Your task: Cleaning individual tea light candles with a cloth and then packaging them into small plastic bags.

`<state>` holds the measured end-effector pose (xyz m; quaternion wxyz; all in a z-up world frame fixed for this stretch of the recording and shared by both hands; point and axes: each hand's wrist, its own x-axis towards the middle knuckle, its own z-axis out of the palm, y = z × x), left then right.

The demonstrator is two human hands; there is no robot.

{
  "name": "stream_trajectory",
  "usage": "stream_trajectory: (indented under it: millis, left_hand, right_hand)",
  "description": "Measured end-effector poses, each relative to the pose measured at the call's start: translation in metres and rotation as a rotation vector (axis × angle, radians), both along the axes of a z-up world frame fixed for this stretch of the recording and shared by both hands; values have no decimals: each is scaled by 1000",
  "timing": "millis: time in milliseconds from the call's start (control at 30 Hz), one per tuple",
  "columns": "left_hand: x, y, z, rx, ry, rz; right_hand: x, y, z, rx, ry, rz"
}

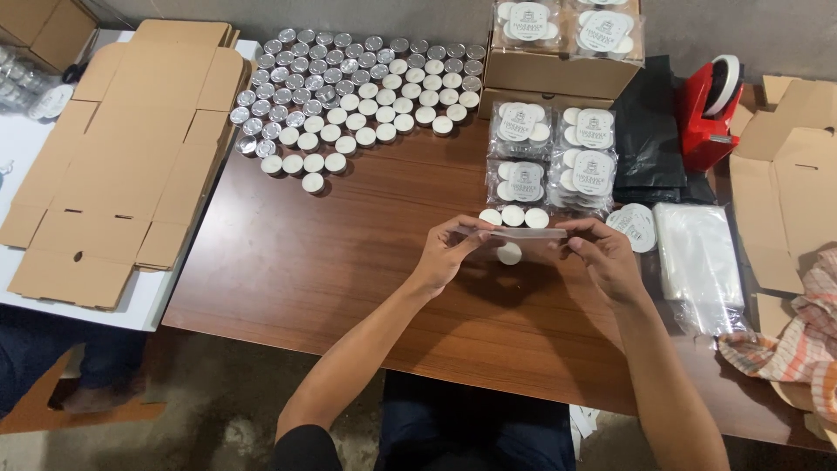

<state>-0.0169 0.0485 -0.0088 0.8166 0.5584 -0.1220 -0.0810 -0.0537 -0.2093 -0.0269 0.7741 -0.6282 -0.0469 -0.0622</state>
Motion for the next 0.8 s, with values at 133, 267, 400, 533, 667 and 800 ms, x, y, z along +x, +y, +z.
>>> stream_trajectory:
  millis: [133, 267, 400, 533, 667, 800]
  left_hand:
    - [-1, -1, -3, -5, -5, 2]
    - [-9, 2, 7, -39, -77, -81]
    - [-2, 0, -3, -25, -319, -179]
    - [-2, 1, -9, 30, -429, -203]
    - [7, 6, -21, 203, -754, -101]
    - [15, 10, -10, 554, -1099, 311]
  right_hand:
    - [0, 3, 5, -104, -25, -38]
    - [4, -9, -14, 39, 49, -23]
    - [-1, -7, 1, 261, 200, 47]
    - [1, -14, -14, 254, 277, 76]
    - [3, -11, 0, 13, 158, 40]
    - [10, -26, -7, -217, -169, -102]
